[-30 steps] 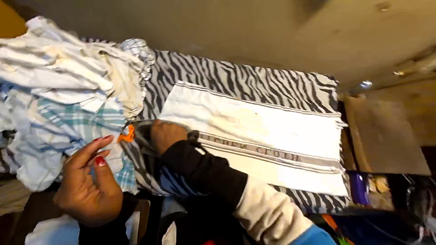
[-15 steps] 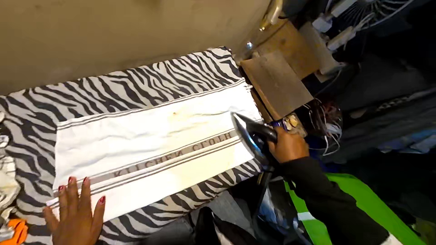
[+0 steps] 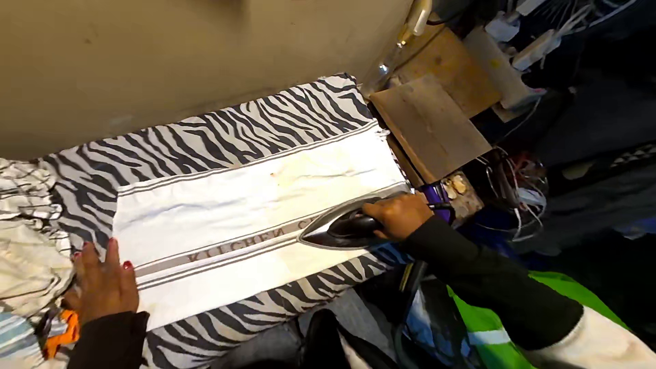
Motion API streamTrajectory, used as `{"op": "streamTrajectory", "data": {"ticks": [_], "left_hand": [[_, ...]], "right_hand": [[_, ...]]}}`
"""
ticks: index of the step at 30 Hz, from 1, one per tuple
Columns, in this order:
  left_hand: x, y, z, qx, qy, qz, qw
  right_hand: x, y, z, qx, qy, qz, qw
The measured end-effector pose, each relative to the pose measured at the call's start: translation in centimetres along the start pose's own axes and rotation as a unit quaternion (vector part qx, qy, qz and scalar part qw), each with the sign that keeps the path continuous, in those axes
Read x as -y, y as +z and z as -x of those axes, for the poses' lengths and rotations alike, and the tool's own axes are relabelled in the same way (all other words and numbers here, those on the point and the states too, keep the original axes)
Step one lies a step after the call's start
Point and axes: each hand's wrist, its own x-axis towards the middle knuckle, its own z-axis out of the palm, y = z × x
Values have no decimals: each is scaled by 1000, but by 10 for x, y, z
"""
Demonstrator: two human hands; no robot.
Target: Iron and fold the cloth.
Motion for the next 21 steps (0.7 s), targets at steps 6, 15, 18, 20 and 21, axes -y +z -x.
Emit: {"op": "streamTrajectory", "data": {"ticks": [6,15,18,20,21], "left_hand": [[17,-54,-26,100,-40,135,985],[-36,-113,-59,-38,158,43,986],[-31,-87,-48,7,152,61,986],[-21,-62,-47,58,147,78,984],[-16,-52,-48,59,139,90,985]], "right_hand": [[151,-2,-71,76,-9,-94,993],[190,-38,-180,143,64,-181,971],[96,-31,-165,83,182,-112,973],[56,-31,-147,73,230,-63,968],[51,-34,-140,89,220,-43,970]]}}
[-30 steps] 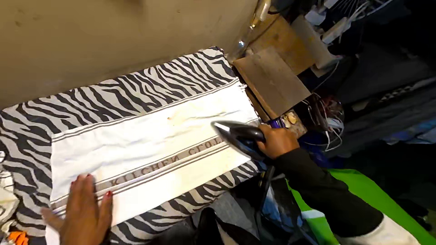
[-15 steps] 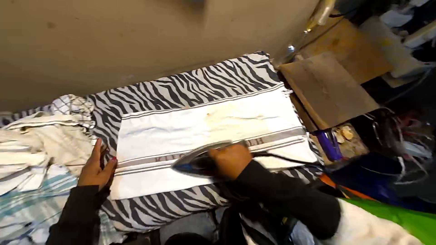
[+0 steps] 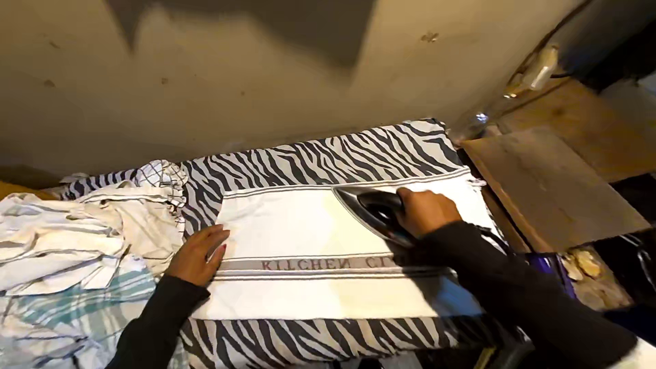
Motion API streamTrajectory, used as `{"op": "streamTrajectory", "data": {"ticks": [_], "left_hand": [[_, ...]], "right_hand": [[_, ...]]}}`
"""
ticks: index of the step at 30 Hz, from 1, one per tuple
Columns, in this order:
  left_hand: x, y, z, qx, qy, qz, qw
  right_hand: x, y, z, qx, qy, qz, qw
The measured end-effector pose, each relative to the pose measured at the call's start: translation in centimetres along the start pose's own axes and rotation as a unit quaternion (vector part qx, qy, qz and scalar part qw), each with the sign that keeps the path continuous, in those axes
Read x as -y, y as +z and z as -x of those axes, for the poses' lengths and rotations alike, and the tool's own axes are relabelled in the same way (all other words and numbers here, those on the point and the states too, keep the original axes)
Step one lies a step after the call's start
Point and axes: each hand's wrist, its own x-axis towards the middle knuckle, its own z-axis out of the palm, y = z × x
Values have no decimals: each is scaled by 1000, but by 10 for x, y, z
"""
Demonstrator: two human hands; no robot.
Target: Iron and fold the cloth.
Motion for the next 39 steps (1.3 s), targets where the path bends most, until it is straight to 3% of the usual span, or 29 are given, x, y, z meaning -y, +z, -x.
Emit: {"op": "streamTrajectory", "data": {"ticks": [3,6,9,13,17,20,23,27,31,34,39], "left_hand": [[3,-1,-20,-80,-35,37,995],[-9,-21,-32,-148,-14,39,988],[-18,-43,-20,-169,8,13,986],[-21,-76,12,-177,3,7,984],[-38,-88,7,-210,2,1,978],[-59,-69,-25,-226,43,9,973],[-62,-19,-54,-163,79,22,983],[-22,50,-72,46,79,-51,994],[16,72,-69,-17,19,-104,994],[14,73,-70,-19,-2,-122,992],[4,51,-100,13,-8,-148,989]], "right_hand": [[32,2,9,23,-112,30,993],[114,6,-2,56,-255,34,965],[197,9,-32,50,-335,27,940],[270,-6,-64,38,-334,5,942],[289,7,-46,20,-291,-112,950],[256,2,-11,102,-244,-109,958],[174,-3,18,122,-173,-64,975],[30,-5,29,61,15,-54,997],[-85,-16,15,-41,224,-77,971],[-104,-24,-9,-75,280,-99,952],[-88,-42,-48,-70,242,-129,959]]}}
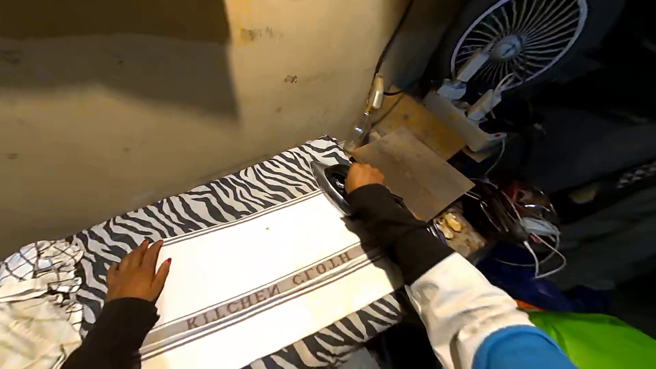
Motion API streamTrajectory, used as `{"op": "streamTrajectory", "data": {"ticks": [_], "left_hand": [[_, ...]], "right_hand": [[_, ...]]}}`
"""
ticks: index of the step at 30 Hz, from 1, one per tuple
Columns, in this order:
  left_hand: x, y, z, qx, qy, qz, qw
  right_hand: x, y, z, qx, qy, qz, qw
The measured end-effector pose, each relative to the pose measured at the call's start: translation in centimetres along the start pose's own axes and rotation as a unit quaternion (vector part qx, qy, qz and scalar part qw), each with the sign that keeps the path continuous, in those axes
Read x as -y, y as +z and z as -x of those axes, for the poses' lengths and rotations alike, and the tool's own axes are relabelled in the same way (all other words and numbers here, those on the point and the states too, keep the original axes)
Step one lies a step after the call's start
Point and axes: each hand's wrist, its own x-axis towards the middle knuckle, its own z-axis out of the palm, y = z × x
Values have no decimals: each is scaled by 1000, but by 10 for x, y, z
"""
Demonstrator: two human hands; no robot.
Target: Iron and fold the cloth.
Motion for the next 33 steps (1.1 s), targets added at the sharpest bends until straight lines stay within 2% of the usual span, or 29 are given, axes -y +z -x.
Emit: {"op": "streamTrajectory", "data": {"ticks": [3,6,9,14,17,19,22,24,26,28,30,32,33], "left_hand": [[-8,-31,-21,56,-5,-3,998],[-3,-52,-33,130,-32,-24,991],[8,-52,-36,198,-68,-14,978],[-4,-57,-40,222,-75,-23,972],[4,-53,-49,240,-83,0,967],[15,-46,-56,224,-67,42,971],[10,-45,-59,214,-46,97,971],[-1,-52,-62,241,-37,91,966],[-9,-60,-65,275,-36,27,960],[-2,-59,-60,232,-10,-21,972],[17,-55,-53,155,33,-43,986],[39,-52,-46,72,93,-44,992],[42,-57,-38,49,107,-41,992]], "right_hand": [[-7,-23,-5,48,-40,28,998],[-36,-60,11,-14,-42,23,999],[-82,-72,-2,-78,-17,23,997],[-129,-74,-45,-93,41,35,994],[-135,-70,-54,-87,55,38,994],[-139,-68,-60,-82,66,42,994],[-138,-67,-59,-113,53,63,990],[-126,-64,-42,-179,-15,65,982],[-99,-53,-18,-221,-153,68,961],[-70,-19,-12,-186,-299,62,934],[-53,33,-33,-115,-392,59,911],[-49,60,-52,-47,-410,55,909],[-50,61,-56,-39,-411,44,910]]}}
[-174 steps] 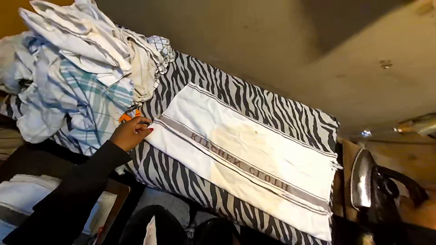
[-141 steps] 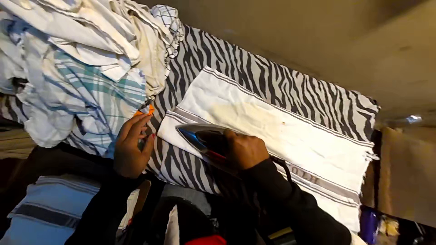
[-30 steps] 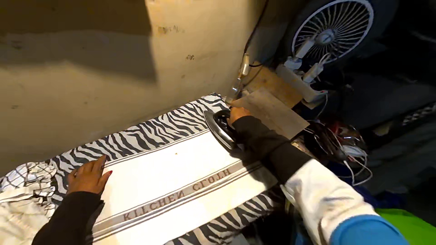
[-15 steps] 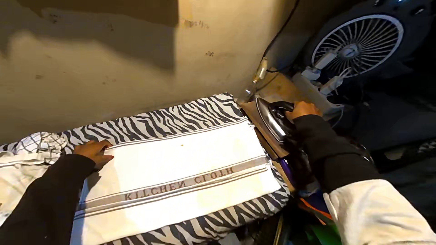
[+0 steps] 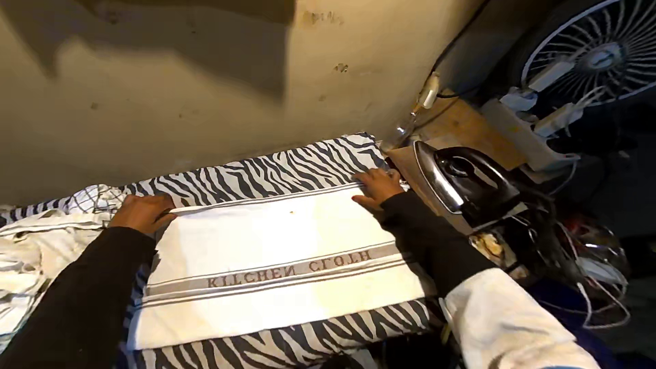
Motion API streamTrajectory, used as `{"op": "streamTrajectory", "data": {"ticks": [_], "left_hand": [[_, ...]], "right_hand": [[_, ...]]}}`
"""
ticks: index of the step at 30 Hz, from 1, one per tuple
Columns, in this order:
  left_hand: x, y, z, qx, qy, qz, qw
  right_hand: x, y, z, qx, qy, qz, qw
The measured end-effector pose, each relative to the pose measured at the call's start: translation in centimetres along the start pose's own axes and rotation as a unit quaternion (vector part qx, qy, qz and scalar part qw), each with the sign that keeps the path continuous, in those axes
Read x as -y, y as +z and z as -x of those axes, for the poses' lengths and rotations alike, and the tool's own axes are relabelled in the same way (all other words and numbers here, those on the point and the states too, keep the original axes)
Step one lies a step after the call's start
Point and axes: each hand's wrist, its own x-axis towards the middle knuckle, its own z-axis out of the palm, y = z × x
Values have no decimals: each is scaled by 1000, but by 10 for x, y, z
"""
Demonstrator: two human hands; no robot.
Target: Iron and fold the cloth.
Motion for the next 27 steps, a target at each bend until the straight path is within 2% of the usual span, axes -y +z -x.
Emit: {"op": "streamTrajectory", "data": {"ticks": [2,5,7,10,13,17,20,22,24,25,27], "left_hand": [[1,-11,23,-58,28,-1,998],[2,-11,60,-125,51,11,991],[-5,0,83,-137,28,39,989],[-12,26,108,-129,9,49,990],[-16,42,121,-138,6,45,989],[-18,42,141,-158,-11,43,986],[-20,44,154,-121,-12,60,991],[-22,41,160,-58,-37,93,993],[-28,30,161,-46,-73,131,988],[-32,24,158,-62,-77,138,985],[-41,11,142,-100,-84,144,981]], "right_hand": [[-1,-13,14,-35,-23,15,999],[-3,-23,69,-125,-92,28,987],[-9,-15,107,-160,-116,26,980],[-16,9,142,-174,-106,26,979],[-23,22,154,-202,-99,39,974],[-28,23,157,-243,-96,54,964],[-22,27,158,-208,-83,55,973],[-11,20,160,-123,-42,35,991],[-2,-3,161,-39,-5,23,999],[-4,-17,162,-31,-2,33,999],[-21,-44,158,-82,27,81,993]]}}
